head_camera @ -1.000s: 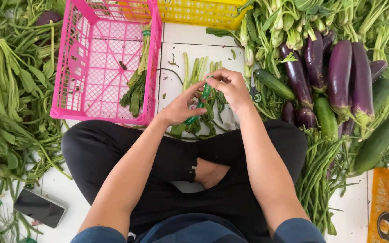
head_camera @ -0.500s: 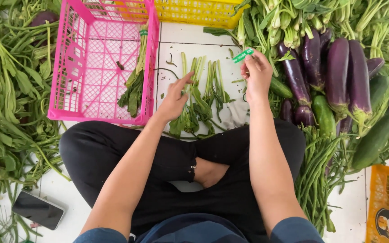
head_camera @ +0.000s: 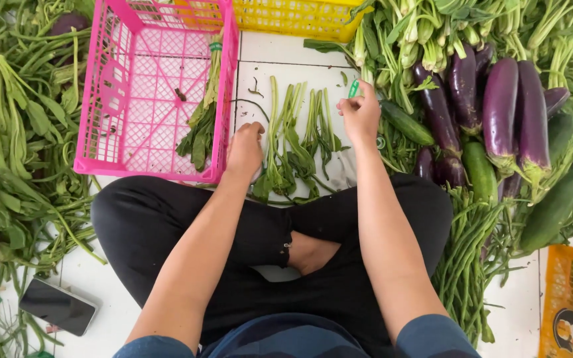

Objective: Sorting water spinach stalks and tying them into bunches using plastic ties and scissors.

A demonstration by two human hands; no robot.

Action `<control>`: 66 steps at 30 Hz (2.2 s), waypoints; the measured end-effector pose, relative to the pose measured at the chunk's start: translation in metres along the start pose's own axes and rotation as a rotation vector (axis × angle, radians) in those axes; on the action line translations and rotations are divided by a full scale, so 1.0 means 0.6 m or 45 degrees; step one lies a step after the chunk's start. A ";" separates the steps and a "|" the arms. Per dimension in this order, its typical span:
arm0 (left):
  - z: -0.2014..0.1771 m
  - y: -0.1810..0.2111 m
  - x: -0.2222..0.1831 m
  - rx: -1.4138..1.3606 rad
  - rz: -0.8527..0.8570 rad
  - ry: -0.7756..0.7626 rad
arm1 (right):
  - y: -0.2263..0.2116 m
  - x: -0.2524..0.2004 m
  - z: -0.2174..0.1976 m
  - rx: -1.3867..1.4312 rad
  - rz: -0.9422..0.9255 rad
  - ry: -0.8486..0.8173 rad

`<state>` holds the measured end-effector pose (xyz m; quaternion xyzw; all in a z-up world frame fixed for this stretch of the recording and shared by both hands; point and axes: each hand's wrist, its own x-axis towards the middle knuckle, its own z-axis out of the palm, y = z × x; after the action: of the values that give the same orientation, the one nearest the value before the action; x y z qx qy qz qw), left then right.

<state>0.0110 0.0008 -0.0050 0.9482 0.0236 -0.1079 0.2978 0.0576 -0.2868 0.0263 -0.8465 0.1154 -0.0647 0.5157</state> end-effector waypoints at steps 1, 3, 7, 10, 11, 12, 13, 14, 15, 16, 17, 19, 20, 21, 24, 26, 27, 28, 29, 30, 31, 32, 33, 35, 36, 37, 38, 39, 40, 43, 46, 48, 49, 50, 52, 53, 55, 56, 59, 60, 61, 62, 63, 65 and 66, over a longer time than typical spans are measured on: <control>-0.009 0.014 -0.008 -0.001 0.000 -0.002 | -0.007 -0.007 -0.002 -0.002 0.001 0.000; -0.030 0.040 -0.023 -0.308 0.165 0.257 | -0.024 -0.016 -0.003 -0.073 0.048 0.041; -0.048 0.070 -0.032 -0.562 0.226 0.284 | 0.012 -0.007 0.014 -0.208 0.057 0.069; -0.063 0.080 -0.043 -0.630 0.186 0.310 | 0.025 -0.015 0.032 -0.300 0.165 -0.027; -0.072 0.086 -0.048 -0.683 0.172 0.297 | 0.019 -0.022 0.033 -0.334 0.114 -0.079; -0.082 0.093 -0.051 -0.736 0.161 0.286 | 0.011 -0.027 0.034 -0.368 0.060 -0.128; -0.081 0.093 -0.050 -0.738 0.162 0.289 | 0.011 -0.026 0.036 -0.369 0.057 -0.128; -0.081 0.092 -0.050 -0.772 0.142 0.279 | 0.012 -0.026 0.037 -0.359 0.038 -0.144; -0.080 0.091 -0.050 -0.805 0.121 0.268 | 0.012 -0.026 0.038 -0.348 0.020 -0.160; -0.084 0.094 -0.052 -0.806 0.121 0.273 | 0.013 -0.026 0.038 -0.348 0.016 -0.162; -0.088 0.098 -0.054 -0.845 0.103 0.270 | 0.013 -0.027 0.038 -0.357 0.010 -0.169; -0.093 0.099 -0.056 -0.886 0.082 0.275 | 0.011 -0.028 0.038 -0.367 -0.003 -0.181; -0.093 0.098 -0.055 -0.935 0.074 0.275 | 0.009 -0.030 0.037 -0.350 0.004 -0.190; -0.093 0.098 -0.054 -0.983 0.067 0.274 | 0.007 -0.032 0.035 -0.333 0.011 -0.199; -0.098 0.105 -0.059 -0.989 0.053 0.288 | 0.020 -0.027 0.037 -0.366 0.014 -0.196; -0.095 0.103 -0.057 -0.983 0.046 0.303 | 0.018 -0.031 0.038 -0.378 0.021 -0.194; -0.094 0.102 -0.056 -0.976 0.037 0.317 | 0.016 -0.032 0.039 -0.389 0.028 -0.194; -0.095 0.103 -0.055 -0.976 0.038 0.321 | 0.009 -0.035 0.037 -0.388 0.024 -0.194; -0.096 0.103 -0.054 -0.987 0.026 0.324 | 0.003 -0.037 0.036 -0.395 0.015 -0.199; -0.096 0.103 -0.055 -0.997 0.012 0.325 | -0.003 -0.041 0.034 -0.403 0.008 -0.206; -0.096 0.100 -0.057 -0.998 0.011 0.327 | -0.005 -0.045 0.034 -0.403 0.006 -0.207; -0.096 0.099 -0.056 -1.028 0.028 0.319 | -0.008 -0.045 0.034 -0.390 0.024 -0.205; -0.096 0.098 -0.055 -1.058 0.045 0.311 | -0.011 -0.045 0.032 -0.377 0.043 -0.203; -0.099 0.100 -0.058 -1.060 0.052 0.299 | -0.003 -0.041 0.035 -0.372 0.056 -0.195; -0.099 0.101 -0.061 -1.062 0.058 0.281 | 0.002 -0.039 0.037 -0.368 0.075 -0.186; -0.091 0.100 -0.057 -1.062 0.058 0.280 | 0.016 -0.033 0.038 -0.368 0.075 -0.185; -0.084 0.100 -0.053 -1.201 0.065 0.235 | 0.030 -0.026 0.038 -0.347 0.095 -0.164; -0.076 0.100 -0.048 -1.339 0.072 0.188 | 0.043 -0.019 0.038 -0.326 0.115 -0.142; -0.085 0.108 -0.053 -1.339 0.076 0.187 | 0.024 -0.023 0.029 -0.325 0.113 -0.138; -0.101 0.115 -0.056 -1.495 0.012 0.075 | -0.025 -0.032 0.013 -0.318 0.161 -0.090; -0.101 0.106 -0.045 -1.695 0.079 -0.095 | -0.079 -0.052 0.006 -0.090 0.002 0.012; -0.114 0.111 -0.050 -2.024 0.121 -0.195 | -0.148 -0.091 -0.007 0.256 -0.312 -0.128; -0.118 0.111 -0.051 -2.025 0.120 -0.198 | -0.168 -0.109 -0.001 0.255 -0.310 -0.127; -0.121 0.113 -0.051 -2.126 0.171 -0.233 | -0.187 -0.126 0.003 0.350 -0.405 -0.202; -0.122 0.117 -0.052 -2.228 0.222 -0.272 | -0.209 -0.157 0.015 0.442 -0.498 -0.276; -0.122 0.120 -0.053 -2.286 0.269 -0.311 | -0.212 -0.171 0.023 0.466 -0.548 -0.355; -0.119 0.122 -0.056 -2.343 0.311 -0.347 | -0.213 -0.195 0.044 0.492 -0.595 -0.438; -0.116 0.123 -0.057 -2.362 0.364 -0.383 | -0.209 -0.204 0.054 0.417 -0.564 -0.496; -0.122 0.133 -0.071 -2.339 0.460 -0.399 | -0.210 -0.224 0.068 0.361 -0.510 -0.564; -0.130 0.138 -0.075 -2.294 0.512 -0.375 | -0.215 -0.227 0.070 0.382 -0.497 -0.574; -0.124 0.133 -0.068 -2.293 0.512 -0.373 | -0.216 -0.225 0.071 0.384 -0.498 -0.576; -0.118 0.128 -0.063 -2.274 0.528 -0.356 | -0.215 -0.224 0.072 0.373 -0.494 -0.575; -0.112 0.123 -0.058 -2.255 0.544 -0.338 | -0.215 -0.222 0.072 0.362 -0.490 -0.574; -0.115 0.127 -0.063 -2.226 0.519 -0.310 | -0.214 -0.223 0.071 0.352 -0.485 -0.572; -0.117 0.129 -0.064 -2.192 0.497 -0.284 | -0.214 -0.222 0.071 0.346 -0.481 -0.565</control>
<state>-0.0046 -0.0219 0.1030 0.3667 -0.0946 -0.0917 0.9210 -0.0447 -0.1588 0.1219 -0.7698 -0.1689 0.0120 0.6155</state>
